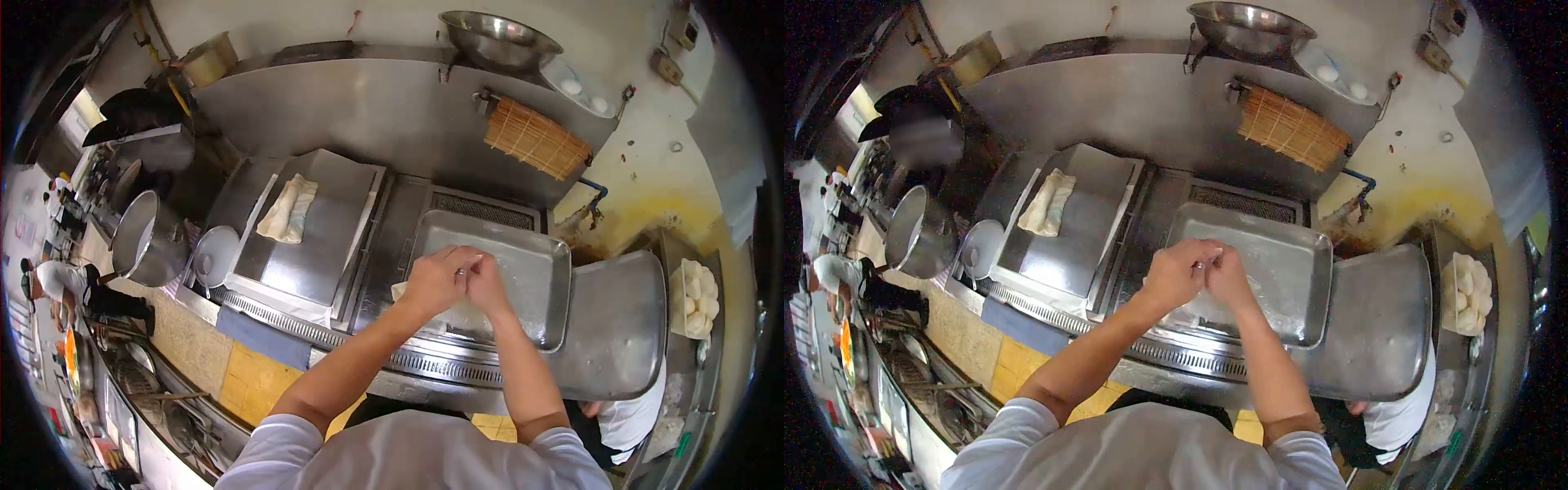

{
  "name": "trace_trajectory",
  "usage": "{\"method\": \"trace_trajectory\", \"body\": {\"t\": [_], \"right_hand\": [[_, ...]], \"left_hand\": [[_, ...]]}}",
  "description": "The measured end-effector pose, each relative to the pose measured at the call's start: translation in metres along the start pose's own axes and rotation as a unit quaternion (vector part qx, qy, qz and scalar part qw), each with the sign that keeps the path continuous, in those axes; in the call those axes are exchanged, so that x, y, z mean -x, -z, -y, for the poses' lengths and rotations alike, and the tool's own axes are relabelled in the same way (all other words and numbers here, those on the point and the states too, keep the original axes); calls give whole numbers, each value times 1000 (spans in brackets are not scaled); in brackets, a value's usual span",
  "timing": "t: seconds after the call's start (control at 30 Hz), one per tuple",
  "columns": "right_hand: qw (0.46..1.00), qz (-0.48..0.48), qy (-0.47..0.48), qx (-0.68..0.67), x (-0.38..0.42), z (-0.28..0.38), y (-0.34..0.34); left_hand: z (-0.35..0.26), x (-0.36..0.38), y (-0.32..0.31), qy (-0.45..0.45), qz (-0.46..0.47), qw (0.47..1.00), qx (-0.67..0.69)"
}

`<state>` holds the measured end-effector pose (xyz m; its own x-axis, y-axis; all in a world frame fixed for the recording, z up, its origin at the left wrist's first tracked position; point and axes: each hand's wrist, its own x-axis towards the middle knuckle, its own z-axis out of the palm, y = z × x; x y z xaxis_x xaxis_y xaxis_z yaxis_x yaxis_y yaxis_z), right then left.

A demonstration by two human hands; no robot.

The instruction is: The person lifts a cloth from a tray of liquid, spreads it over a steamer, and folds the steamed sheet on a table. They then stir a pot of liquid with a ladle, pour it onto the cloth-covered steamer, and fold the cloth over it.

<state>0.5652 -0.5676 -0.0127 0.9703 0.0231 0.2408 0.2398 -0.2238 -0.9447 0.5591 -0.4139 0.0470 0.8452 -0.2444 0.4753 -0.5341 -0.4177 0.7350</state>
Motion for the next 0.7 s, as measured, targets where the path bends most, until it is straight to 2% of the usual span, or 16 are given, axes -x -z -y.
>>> {"method": "trace_trajectory", "body": {"t": [0.03,0.07,0.1,0.13,0.17,0.2,0.27,0.37,0.47,0.5,0.57,0.63,0.7], "right_hand": [[999,10,-21,-46,2,1,-4],[999,14,-30,33,5,-11,2],[993,18,-35,113,9,-34,16],[980,24,-42,191,15,-52,32],[971,25,-89,222,24,-61,49],[958,25,-136,252,32,-70,66],[935,24,-66,348,46,-94,98],[892,8,-61,447,60,-110,144],[922,-70,-133,358,65,-102,179],[938,-64,-110,323,63,-95,179],[964,-48,-68,253,53,-71,165],[986,-10,-90,138,38,-27,127],[988,28,-50,146,24,31,95]], "left_hand": [[-8,-4,8,-12,-20,1000,-3],[-10,-10,16,-25,-41,999,-5],[-1,-18,32,-90,-112,985,93],[-2,-22,57,-69,-137,986,68],[4,-24,70,-83,-205,971,93],[4,-22,83,-19,-220,972,86],[13,-17,95,72,-245,965,61],[44,-5,86,174,-298,937,46],[113,19,77,271,-250,930,-6],[122,25,66,221,-172,956,-90],[123,36,37,118,-10,960,-253],[88,23,-6,10,34,984,-176],[56,14,-49,-90,65,993,-47]]}}
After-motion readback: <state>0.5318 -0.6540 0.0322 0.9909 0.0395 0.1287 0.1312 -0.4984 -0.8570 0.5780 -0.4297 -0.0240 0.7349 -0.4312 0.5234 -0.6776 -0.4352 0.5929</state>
